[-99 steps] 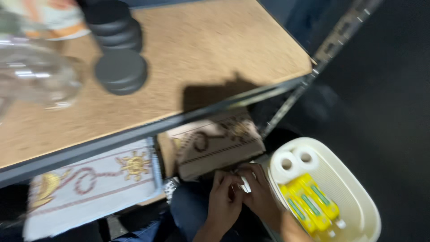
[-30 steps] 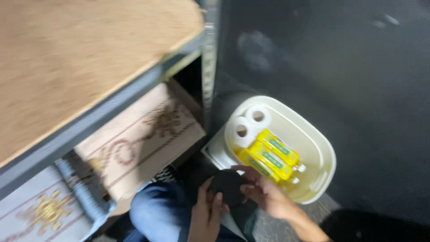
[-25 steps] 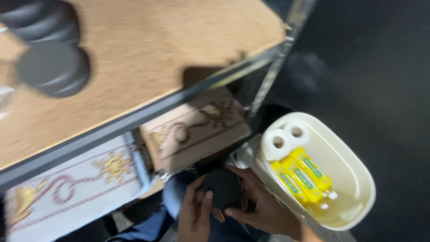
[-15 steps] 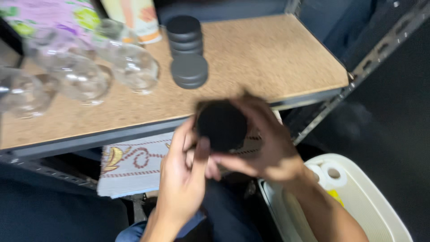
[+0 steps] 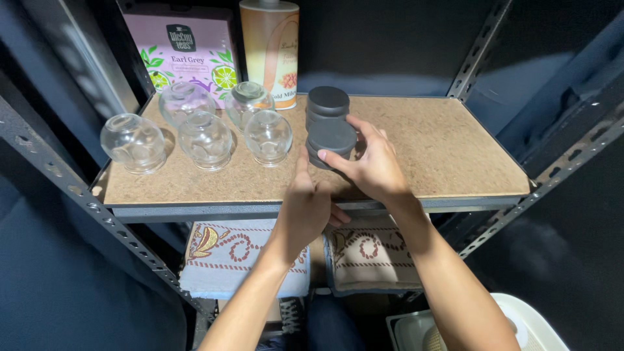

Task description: The person organizes various items from a white basket onto a metal shelf. They place a box of Earl Grey tea, a bottle of Gold Milk, several glass jars, and a stack of black coasters onto the shelf. Finally, they place a roll of paper towels on the shelf.

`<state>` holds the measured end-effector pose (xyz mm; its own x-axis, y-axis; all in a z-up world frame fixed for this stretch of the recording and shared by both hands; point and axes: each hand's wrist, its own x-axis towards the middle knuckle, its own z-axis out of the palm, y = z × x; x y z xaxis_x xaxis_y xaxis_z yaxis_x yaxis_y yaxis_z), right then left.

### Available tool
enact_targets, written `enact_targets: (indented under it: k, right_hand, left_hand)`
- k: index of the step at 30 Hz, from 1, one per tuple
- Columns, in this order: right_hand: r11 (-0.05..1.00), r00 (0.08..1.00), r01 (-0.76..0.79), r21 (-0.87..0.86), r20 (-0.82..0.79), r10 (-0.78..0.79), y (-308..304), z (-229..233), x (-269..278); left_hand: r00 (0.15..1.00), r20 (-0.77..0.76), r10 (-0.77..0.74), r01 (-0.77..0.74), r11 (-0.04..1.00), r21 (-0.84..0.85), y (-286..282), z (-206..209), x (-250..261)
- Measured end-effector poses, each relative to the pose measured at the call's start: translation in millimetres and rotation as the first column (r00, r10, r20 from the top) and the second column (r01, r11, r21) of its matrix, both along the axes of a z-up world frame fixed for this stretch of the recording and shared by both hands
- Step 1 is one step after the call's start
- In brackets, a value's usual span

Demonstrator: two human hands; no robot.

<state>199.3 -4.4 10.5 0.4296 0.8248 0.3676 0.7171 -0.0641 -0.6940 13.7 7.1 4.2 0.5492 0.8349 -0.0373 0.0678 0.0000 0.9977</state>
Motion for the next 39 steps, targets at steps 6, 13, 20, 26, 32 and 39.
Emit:
enact_targets:
  k: [6, 13, 20, 26, 32, 39]
  right_hand:
    - [0.990, 0.995, -0.024, -0.141, -0.098, 0.010, 3.5, 1.3, -0.5]
    - [0.983, 0.976, -0.112, -0.143, -0.201, 0.082, -3.7, 12.3, -18.6]
    - [0.975, 0.939, -0.222, -0.015, -0.272, 0.210, 3.6, -1.3, -8.5]
    - [0.966, 0.920, -0.248, 0.077, -0.293, 0.260, 22.7, -21.9, 8.4]
    - [0.968, 0.934, -0.233, 0.095, -0.254, 0.250, 24.2, -29.4, 14.8]
    - [0.989, 0.980, -0.144, 0.038, -0.131, 0.148, 23.3, -30.5, 10.3]
  left_hand:
    - [0.998, 0.024, -0.063, 0.062, 0.998, 0.029, 3.6, -0.9, -2.4]
    - [0.997, 0.045, -0.065, 0.063, 0.997, 0.048, 3.2, 7.1, -3.6]
    - [0.994, 0.102, -0.045, 0.045, 0.999, -0.005, -5.9, 18.9, -5.5]
    - [0.987, 0.163, 0.019, -0.013, 0.999, -0.037, -3.7, 7.0, -0.6]
    - [0.995, 0.099, -0.012, 0.017, 0.999, -0.048, -1.9, 5.9, 3.7]
    - [0.991, 0.132, -0.024, 0.026, 1.000, -0.014, 3.0, 1.4, 9.8]
